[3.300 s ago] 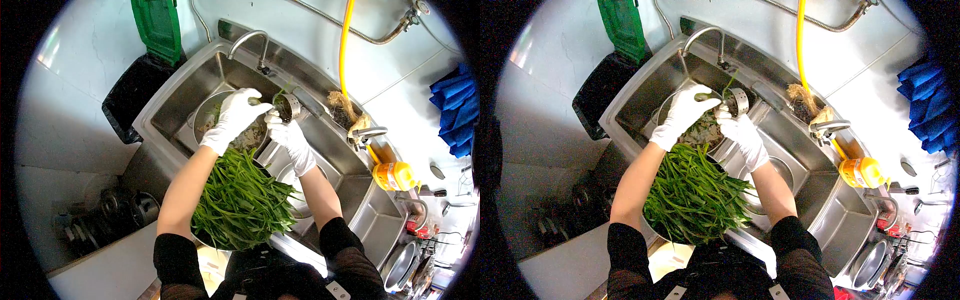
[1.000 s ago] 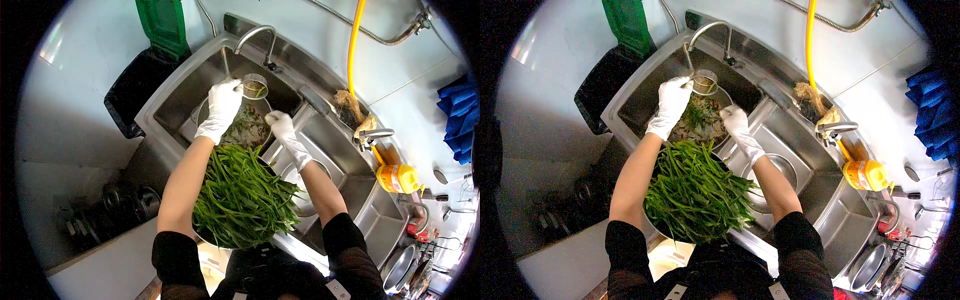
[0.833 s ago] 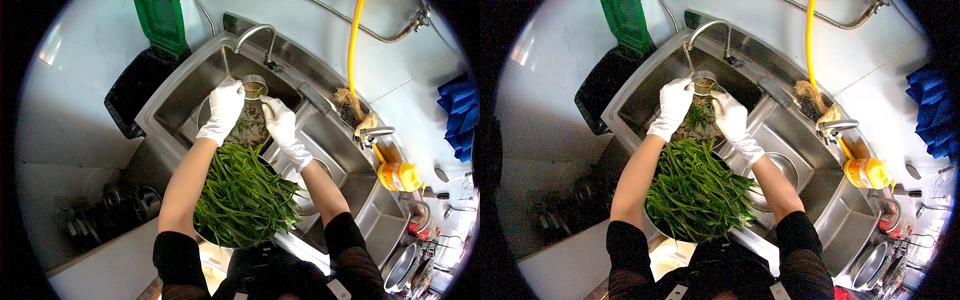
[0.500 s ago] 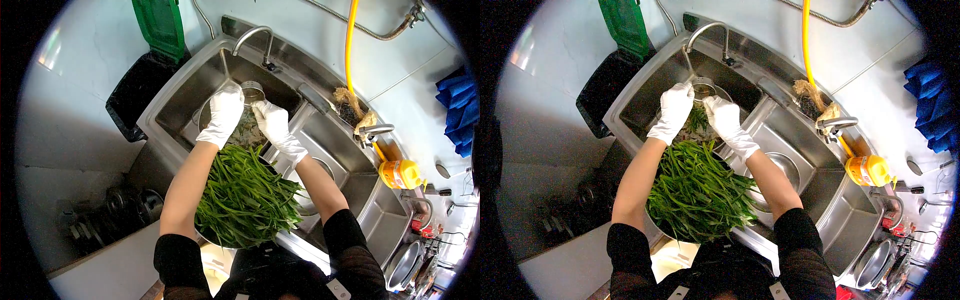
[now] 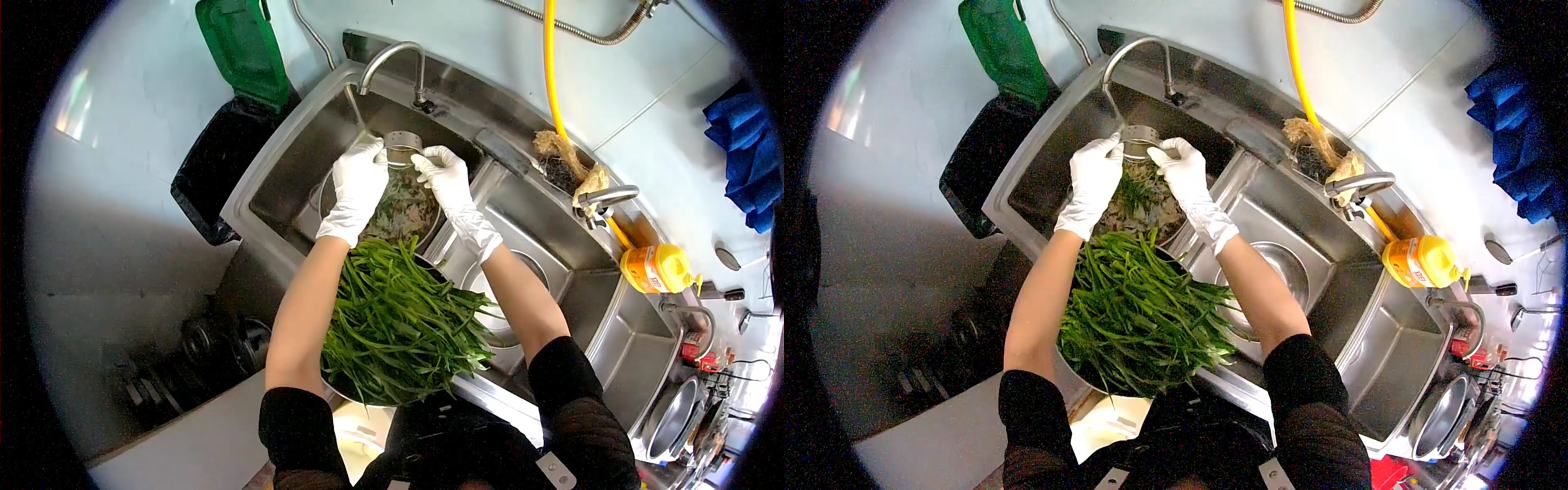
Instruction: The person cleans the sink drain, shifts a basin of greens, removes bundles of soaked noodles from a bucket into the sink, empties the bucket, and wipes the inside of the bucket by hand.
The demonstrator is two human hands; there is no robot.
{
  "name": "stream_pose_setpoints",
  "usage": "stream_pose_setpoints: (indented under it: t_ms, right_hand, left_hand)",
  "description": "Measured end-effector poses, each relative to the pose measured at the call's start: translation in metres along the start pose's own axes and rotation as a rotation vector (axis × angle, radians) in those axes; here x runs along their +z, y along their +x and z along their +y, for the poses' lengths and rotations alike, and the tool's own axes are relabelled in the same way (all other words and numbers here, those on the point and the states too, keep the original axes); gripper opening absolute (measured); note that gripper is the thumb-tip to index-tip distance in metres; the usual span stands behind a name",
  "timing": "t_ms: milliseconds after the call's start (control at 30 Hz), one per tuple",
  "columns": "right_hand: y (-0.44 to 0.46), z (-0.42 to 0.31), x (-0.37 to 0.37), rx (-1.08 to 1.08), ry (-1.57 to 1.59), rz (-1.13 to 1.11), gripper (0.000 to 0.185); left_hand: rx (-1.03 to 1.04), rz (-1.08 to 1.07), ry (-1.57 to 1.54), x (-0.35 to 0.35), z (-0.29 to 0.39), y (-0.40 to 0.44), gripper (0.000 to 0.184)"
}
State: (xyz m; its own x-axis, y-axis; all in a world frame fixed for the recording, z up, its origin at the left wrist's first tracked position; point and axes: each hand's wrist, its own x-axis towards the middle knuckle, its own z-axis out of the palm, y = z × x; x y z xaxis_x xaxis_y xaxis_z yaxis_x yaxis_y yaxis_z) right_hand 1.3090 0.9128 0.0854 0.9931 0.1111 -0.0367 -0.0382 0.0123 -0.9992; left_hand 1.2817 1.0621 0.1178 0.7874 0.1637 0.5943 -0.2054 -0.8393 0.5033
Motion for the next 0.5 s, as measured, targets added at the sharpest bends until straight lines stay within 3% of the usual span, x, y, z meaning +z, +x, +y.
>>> stream_pose_setpoints:
  t_ms: [67, 200, 300, 333, 433, 500]
  right_hand:
    - [0.002, -0.008, 0.002, -0.02, -0.149, 0.067, 0.02]
    - [0.018, 0.011, 0.016, 0.128, 0.082, 0.257, 0.02]
    - [0.024, 0.013, 0.028, 0.112, 0.487, 0.139, 0.028]
    - [0.019, 0.005, 0.028, 0.199, 0.592, 0.041, 0.038]
    - [0.02, 0.003, 0.018, 0.23, 0.301, -0.259, 0.044]
    - [0.018, 0.005, 0.014, 0.367, 0.203, -0.201, 0.056]
  left_hand:
    - [0.071, 0.004, -0.009, 0.0, 0.006, -0.002, 0.014]
    - [0.231, 0.11, -0.009, 0.008, 0.015, -0.005, 0.012]
    - [0.279, 0.141, 0.075, 0.014, 0.012, -0.005, 0.015]
    - [0.254, 0.114, 0.121, 0.015, 0.008, -0.006, 0.016]
    - [0.192, 0.074, 0.14, 0.008, -0.006, -0.006, 0.018]
    - [0.126, 0.076, 0.148, 0.005, -0.012, -0.007, 0.017]
